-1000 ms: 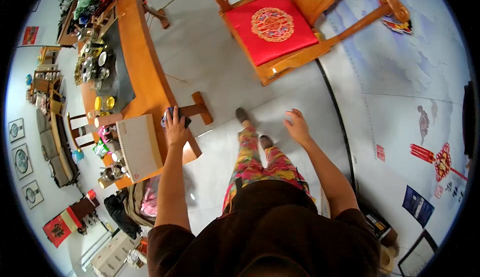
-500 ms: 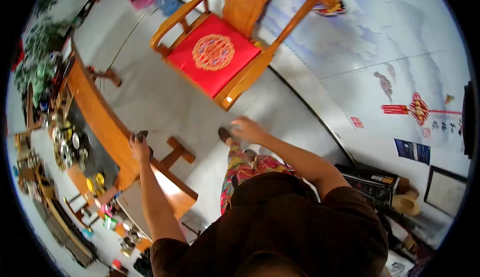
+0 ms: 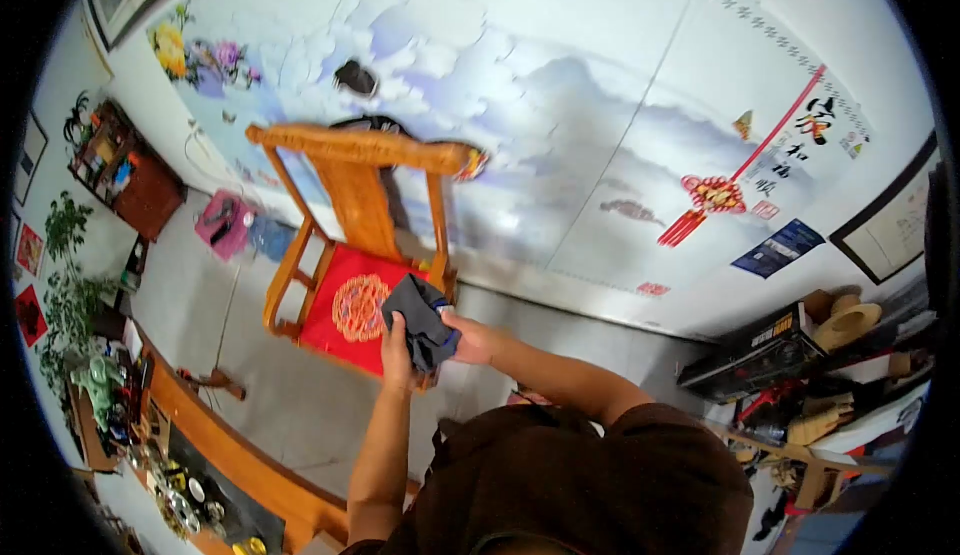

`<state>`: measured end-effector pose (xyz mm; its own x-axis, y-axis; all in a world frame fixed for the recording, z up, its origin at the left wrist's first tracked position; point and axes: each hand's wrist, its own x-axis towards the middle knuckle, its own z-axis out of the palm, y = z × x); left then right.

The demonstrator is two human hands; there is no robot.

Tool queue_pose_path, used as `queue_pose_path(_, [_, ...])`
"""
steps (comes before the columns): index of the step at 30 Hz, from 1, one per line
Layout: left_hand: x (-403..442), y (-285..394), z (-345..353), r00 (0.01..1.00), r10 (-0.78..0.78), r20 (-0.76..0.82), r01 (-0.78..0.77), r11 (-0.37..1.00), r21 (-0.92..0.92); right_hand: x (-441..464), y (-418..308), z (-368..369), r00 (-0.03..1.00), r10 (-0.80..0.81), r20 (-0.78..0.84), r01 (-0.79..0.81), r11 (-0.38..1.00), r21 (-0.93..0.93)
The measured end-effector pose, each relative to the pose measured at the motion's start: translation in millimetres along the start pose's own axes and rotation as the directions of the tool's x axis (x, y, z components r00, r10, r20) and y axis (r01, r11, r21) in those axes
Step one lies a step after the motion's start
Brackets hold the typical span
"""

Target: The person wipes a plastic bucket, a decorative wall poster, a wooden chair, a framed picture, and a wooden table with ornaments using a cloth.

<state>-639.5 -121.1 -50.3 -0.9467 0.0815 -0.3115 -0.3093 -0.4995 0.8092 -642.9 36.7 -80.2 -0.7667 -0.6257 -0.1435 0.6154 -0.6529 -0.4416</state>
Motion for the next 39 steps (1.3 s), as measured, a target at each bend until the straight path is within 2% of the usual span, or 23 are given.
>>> queue_pose_path(1, [4.3,1.3,22.4,0.979,0.197,0.045,-0.202,0.964,0.171,-7.6,-15.6,1.1,1.000,-0.017,-0.009,0.018,1.000,0.013])
queue_pose_path(2, [4.7,4.8,41.2,0.964,0.255,0.073,-0.265,0.909,0.322,-14.7,-31.6,0.9,0.999,-0.032,-0.019,0.032,0.999,0.027])
queue_pose_path(4, [26.2,-0.4,63.5,0.971,0.205,0.122,-0.230,0.938,0.261,-27.3,-66.7,7.4,0.986,-0.126,-0.111,0.118,0.990,-0.076])
queue_pose_path(7, [39.4,3.7,111.3,0.909,0.384,0.163,-0.413,0.878,0.240,-53.9,-133.9,32.8,0.887,-0.332,-0.322,0.198,0.901,-0.386])
queue_pose_path(8, [46.0,6.0,123.3,0.918,0.373,0.137,-0.395,0.892,0.219,-59.5,-166.6,34.1,0.797,-0.477,-0.371,0.182,0.775,-0.606])
queue_pose_path(9, [53.1,8.9,132.1,0.926,0.360,0.111,-0.375,0.906,0.197,-89.9,-208.3,88.3,0.726,-0.640,-0.252,0.284,0.612,-0.738])
queue_pose_path(10, [59.7,11.2,140.3,0.935,0.344,0.084,-0.354,0.919,0.175,-105.3,-247.9,107.3,0.566,-0.812,0.143,0.360,0.087,-0.929])
queue_pose_path(11, [66.9,11.0,147.6,0.937,0.342,0.077,-0.350,0.920,0.176,-120.7,-287.5,126.2,0.286,-0.813,0.507,0.228,-0.456,-0.860])
queue_pose_path(12, [76.3,4.3,150.0,0.940,0.328,0.089,-0.340,0.916,0.211,-135.2,-323.5,143.9,0.137,-0.758,0.638,0.103,-0.629,-0.770])
queue_pose_path(13, [88.4,-3.8,150.4,0.944,0.314,0.101,-0.330,0.911,0.249,-149.4,-349.8,166.7,0.009,-0.697,0.717,-0.064,-0.716,-0.695])
queue_pose_path(14, [94.8,-6.7,151.5,0.947,0.300,0.111,-0.320,0.903,0.287,-158.9,-375.5,179.8,-0.049,-0.538,0.842,-0.386,-0.767,-0.513])
queue_pose_path(15, [82.2,0.2,170.2,0.946,0.307,0.105,-0.324,0.909,0.261,-163.7,-397.9,181.4,0.015,-0.488,0.873,-0.615,-0.693,-0.377])
queue_pose_path(17, [94.9,-12.0,166.2,0.948,0.282,0.147,-0.314,0.903,0.292,-159.4,-429.7,139.8,0.143,-0.499,0.855,-0.696,-0.665,-0.272])
queue_pose_path(20, [114.9,-22.8,134.0,0.933,0.285,0.219,-0.343,0.888,0.305,-144.4,-405.6,69.2,0.330,-0.579,0.746,-0.741,-0.649,-0.175])
queue_pose_path(22, [111.3,-31.4,115.7,0.947,0.268,0.179,-0.315,0.889,0.333,-144.5,-368.5,0.6,0.534,-0.491,0.688,-0.693,-0.720,0.024])
queue_pose_path(23, [99.6,-21.2,109.8,0.969,0.207,0.137,-0.244,0.899,0.363,-148.2,-352.9,-40.6,0.651,-0.434,0.623,-0.566,-0.825,0.016])
queue_pose_path(25, [96.9,-14.0,82.8,0.966,0.210,0.151,-0.254,0.880,0.400,-159.5,-344.3,-67.3,0.766,-0.354,0.536,-0.386,-0.921,-0.056])
queue_pose_path(27, [95.0,-5.6,46.7,0.967,0.223,0.122,-0.255,0.837,0.485,-154.7,-342.2,-78.8,0.798,-0.349,0.491,-0.304,-0.937,-0.172])
queue_pose_path(30, [96.4,-6.0,-9.2,0.987,0.160,-0.019,-0.131,0.865,0.485,-125.1,-371.1,-25.7,0.678,-0.343,0.650,-0.521,-0.848,0.095])
queue_pose_path(33, [98.4,-5.9,-34.4,0.982,0.170,-0.077,-0.113,0.870,0.480,-104.1,-414.7,87.0,0.481,-0.354,0.802,-0.633,-0.773,0.038])
queue_pose_path(35, [100.4,-1.8,-30.8,0.975,0.198,-0.104,-0.134,0.891,0.434,-75.8,-443.6,137.0,0.216,-0.362,0.907,-0.620,-0.769,-0.159])
queue_pose_path(38, [101.1,6.0,-11.9,0.972,0.223,-0.074,-0.169,0.881,0.442,-39.5,-444.1,172.4,0.047,-0.391,0.919,-0.630,-0.726,-0.277])
queue_pose_path(39, [104.0,2.2,-11.4,0.972,0.225,-0.062,-0.182,0.896,0.404,-26.7,-438.1,163.6,0.104,-0.401,0.910,-0.635,-0.731,-0.250])
